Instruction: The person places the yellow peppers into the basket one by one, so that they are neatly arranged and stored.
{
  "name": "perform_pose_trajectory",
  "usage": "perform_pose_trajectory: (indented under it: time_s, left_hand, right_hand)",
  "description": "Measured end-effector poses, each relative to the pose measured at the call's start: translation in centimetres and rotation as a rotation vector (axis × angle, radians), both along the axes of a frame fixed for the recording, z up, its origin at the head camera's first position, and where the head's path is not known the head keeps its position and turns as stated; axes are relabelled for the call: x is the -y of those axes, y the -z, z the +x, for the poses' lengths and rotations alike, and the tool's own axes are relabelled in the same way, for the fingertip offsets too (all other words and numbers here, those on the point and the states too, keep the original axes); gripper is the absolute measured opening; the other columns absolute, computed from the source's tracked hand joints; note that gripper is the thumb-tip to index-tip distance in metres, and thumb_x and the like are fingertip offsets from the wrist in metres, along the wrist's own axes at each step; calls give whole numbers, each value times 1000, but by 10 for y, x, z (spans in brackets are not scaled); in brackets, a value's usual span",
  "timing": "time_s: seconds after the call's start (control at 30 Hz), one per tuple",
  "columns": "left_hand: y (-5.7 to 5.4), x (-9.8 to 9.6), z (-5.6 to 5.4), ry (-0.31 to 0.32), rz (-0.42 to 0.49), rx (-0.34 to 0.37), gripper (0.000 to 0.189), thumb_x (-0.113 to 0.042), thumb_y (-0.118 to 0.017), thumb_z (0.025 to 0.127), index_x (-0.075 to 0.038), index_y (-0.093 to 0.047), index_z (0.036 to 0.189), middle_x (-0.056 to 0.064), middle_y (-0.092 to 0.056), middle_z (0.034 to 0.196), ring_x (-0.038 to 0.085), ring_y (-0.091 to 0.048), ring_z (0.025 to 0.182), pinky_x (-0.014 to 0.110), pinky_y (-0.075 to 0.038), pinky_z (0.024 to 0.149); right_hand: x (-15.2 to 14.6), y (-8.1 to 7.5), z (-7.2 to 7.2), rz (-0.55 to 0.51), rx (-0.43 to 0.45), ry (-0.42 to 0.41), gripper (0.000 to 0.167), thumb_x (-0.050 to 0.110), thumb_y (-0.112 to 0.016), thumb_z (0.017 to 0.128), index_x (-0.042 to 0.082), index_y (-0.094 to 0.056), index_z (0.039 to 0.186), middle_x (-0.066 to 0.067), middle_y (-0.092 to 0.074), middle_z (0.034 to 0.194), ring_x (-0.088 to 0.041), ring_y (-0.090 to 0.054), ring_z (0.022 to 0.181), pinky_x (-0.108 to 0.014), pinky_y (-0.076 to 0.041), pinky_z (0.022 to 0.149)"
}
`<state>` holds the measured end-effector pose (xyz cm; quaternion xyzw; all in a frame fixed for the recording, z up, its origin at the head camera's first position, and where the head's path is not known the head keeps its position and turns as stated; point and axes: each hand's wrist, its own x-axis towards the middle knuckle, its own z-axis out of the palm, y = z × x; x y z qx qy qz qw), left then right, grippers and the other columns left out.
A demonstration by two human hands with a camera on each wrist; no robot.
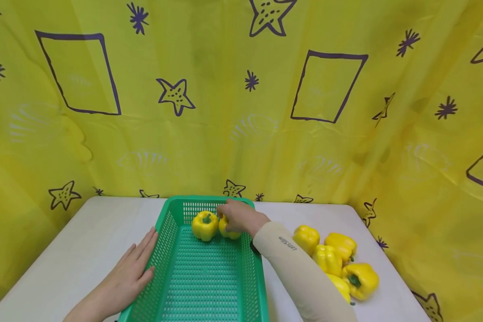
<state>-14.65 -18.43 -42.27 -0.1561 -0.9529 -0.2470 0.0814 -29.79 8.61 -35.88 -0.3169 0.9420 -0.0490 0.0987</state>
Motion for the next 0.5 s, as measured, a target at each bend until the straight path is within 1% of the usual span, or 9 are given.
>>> perform_pose_trajectory:
  time_s: [0.27, 0.5]
  left_hand:
    - [-1, -1, 1, -1, -5, -4, 70, -17, -54, 96, 0, -23, 156, 12, -18, 166, 32, -27, 150, 63, -24, 116]
    - [-1, -1, 1, -1, -4, -11, 70, -16, -55, 95, 0, -24, 156, 13, -18, 166, 32, -27, 150, 63, -24, 116]
  right_hand:
    - [0, 1, 0, -9, 24, 27, 29, 6, -78, 82, 15, -65, 107, -5, -56, 106, -17, -54, 89, -34, -52, 82]
    - [-1, 1, 0, -16, 37, 38, 30, 6, -78, 82, 15, -64, 108, -4, -56, 105, -18, -54, 90, -34, -52, 81]
